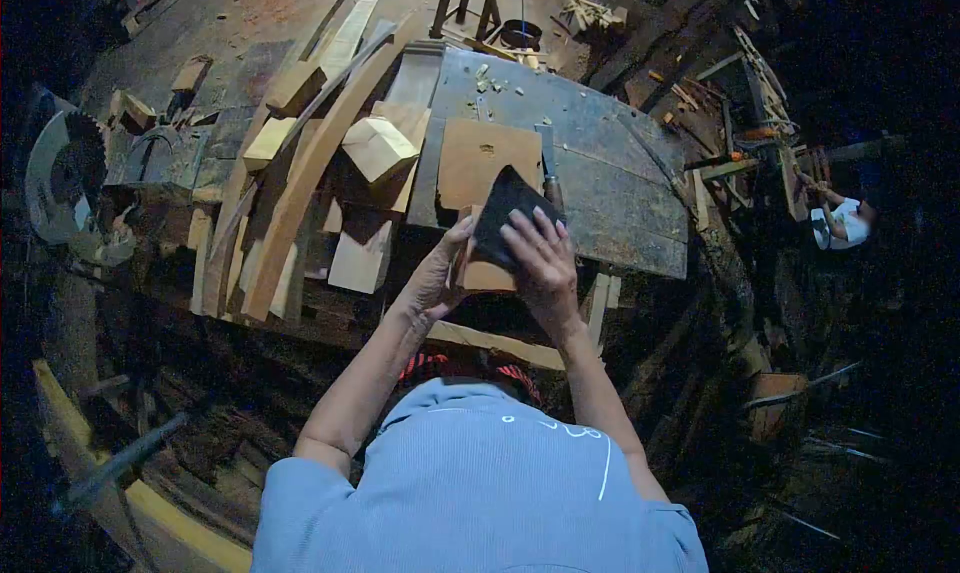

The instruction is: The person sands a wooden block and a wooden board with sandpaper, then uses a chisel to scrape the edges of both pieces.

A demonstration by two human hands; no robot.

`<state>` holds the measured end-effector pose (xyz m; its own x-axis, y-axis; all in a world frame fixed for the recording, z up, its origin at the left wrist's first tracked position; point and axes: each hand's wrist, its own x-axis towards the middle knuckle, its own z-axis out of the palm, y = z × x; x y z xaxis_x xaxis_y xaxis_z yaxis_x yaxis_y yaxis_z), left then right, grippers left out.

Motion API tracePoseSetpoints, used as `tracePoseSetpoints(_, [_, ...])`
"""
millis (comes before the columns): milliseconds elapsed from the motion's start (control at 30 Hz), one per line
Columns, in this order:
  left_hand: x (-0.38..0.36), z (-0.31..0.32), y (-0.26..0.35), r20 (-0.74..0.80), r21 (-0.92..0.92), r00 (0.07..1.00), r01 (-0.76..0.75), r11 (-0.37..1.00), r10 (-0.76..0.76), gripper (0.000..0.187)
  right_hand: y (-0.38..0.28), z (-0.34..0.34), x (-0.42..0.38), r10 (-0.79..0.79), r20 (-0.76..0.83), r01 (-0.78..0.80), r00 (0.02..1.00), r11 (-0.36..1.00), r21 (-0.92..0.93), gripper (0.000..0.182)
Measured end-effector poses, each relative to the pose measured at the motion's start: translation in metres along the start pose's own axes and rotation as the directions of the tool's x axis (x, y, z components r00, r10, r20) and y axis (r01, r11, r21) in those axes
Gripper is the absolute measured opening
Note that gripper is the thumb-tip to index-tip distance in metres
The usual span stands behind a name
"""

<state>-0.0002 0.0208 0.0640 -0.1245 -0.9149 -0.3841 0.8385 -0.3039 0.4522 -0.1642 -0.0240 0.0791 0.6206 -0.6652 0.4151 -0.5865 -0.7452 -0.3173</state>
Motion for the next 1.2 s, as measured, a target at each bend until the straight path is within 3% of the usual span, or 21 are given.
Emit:
tracePoseSetpoints(33, [0.002, -0.001, 0.000, 0.067, -0.038, 0.997, 0.024, 0.999, -0.021, 0.056, 0.007, 0.000, -0.001, -0.001, -0.003, 0.001, 1.000, 1.000, -0.002, 0.048])
tracePoseSetpoints(67, [0.003, -0.002, 0.001, 0.134, -0.076, 0.990, 0.049, 0.996, -0.038, 0.059, 0.013, 0.000, -0.002, 0.214, 0.005, -0.207, 0.977, 0.939, 0.275, 0.055])
tracePoseSetpoints(100, [0.004, -0.003, 0.001, 0.134, -0.076, 0.990, 0.045, 0.996, -0.034, 0.059, 0.013, -0.001, 0.000, 0.408, 0.075, -0.384, 0.910, 0.761, 0.524, 0.062])
tracePoseSetpoints(133, [0.005, -0.003, 0.002, 0.216, -0.114, 0.975, 0.075, 0.991, -0.049, 0.058, 0.011, -0.002, 0.000, 0.490, 0.090, -0.431, 0.867, 0.647, 0.628, 0.075])
tracePoseSetpoints(167, [0.005, -0.004, 0.002, 0.295, -0.152, 0.954, 0.108, 0.982, -0.060, 0.057, 0.006, -0.004, 0.000, 0.486, 0.093, -0.430, 0.869, 0.648, 0.629, 0.075])
tracePoseSetpoints(300, [0.011, -0.013, -0.005, 0.369, -0.221, 0.929, 0.128, 0.967, -0.038, 0.056, -0.013, -0.013, 0.000, 0.397, 0.068, -0.355, 0.915, 0.717, 0.600, 0.072])
tracePoseSetpoints(367, [0.017, -0.021, -0.017, 0.094, -0.145, 0.995, 0.055, 0.988, -0.042, 0.054, -0.019, -0.011, 0.001, 0.330, 0.080, -0.315, 0.941, 0.759, 0.571, 0.071])
tracePoseSetpoints(433, [0.015, -0.022, -0.015, 0.071, -0.074, 0.994, 0.085, 0.994, -0.080, 0.052, -0.024, -0.007, 0.002, 0.165, -0.018, -0.154, 0.986, 0.950, 0.273, 0.065])
tracePoseSetpoints(467, [0.014, -0.022, -0.013, 0.042, -0.006, 0.993, 0.114, 0.994, -0.113, 0.051, -0.022, -0.001, -0.002, 0.124, -0.029, -0.116, 0.992, 0.976, 0.183, 0.057])
tracePoseSetpoints(500, [0.015, -0.024, -0.012, 0.040, -0.006, 0.993, 0.110, 0.994, -0.110, 0.051, -0.025, -0.001, -0.005, 0.121, -0.029, -0.113, 0.992, 0.976, 0.187, 0.057])
tracePoseSetpoints(600, [0.025, -0.031, -0.012, 0.146, -0.234, 0.989, 0.072, 0.970, -0.038, 0.048, -0.043, 0.000, -0.025, 0.037, 0.075, -0.049, 0.996, 0.985, 0.165, 0.047])
tracePoseSetpoints(733, [0.017, -0.028, -0.012, 0.119, -0.165, 0.993, 0.006, 0.986, 0.014, 0.046, -0.040, -0.002, -0.025, -0.020, 0.069, 0.008, 0.997, 0.987, 0.159, 0.045])
tracePoseSetpoints(900, [0.004, -0.012, -0.011, 0.039, 0.017, 0.996, 0.080, 0.997, -0.080, 0.046, -0.012, -0.004, 0.004, -0.016, 0.006, 0.015, 1.000, 0.994, 0.110, 0.046])
tracePoseSetpoints(967, [0.007, -0.011, -0.012, 0.046, -0.035, 0.995, 0.092, 0.995, -0.091, 0.047, 0.002, -0.002, 0.011, 0.138, 0.000, -0.137, 0.990, 0.983, 0.121, 0.046])
tracePoseSetpoints(1000, [0.006, -0.010, -0.011, 0.132, -0.137, 0.986, 0.124, 0.983, -0.106, 0.045, 0.015, 0.003, 0.008, 0.254, 0.061, -0.261, 0.965, 0.946, 0.193, 0.053])
tracePoseSetpoints(1033, [0.006, -0.009, -0.009, 0.218, -0.234, 0.970, 0.163, 0.958, -0.111, 0.042, 0.020, 0.003, 0.005, 0.250, 0.058, -0.257, 0.966, 0.947, 0.194, 0.053])
tracePoseSetpoints(1100, [0.006, -0.009, -0.006, 0.230, -0.287, 0.969, 0.155, 0.945, -0.089, 0.042, 0.019, 0.001, 0.002, 0.442, 0.077, -0.410, 0.894, 0.737, 0.537, 0.063])
tracePoseSetpoints(1200, [0.014, -0.019, -0.010, 0.173, -0.266, 0.980, 0.142, 0.953, -0.098, 0.045, -0.006, -0.013, 0.003, 0.410, 0.112, -0.403, 0.905, 0.741, 0.537, 0.072])
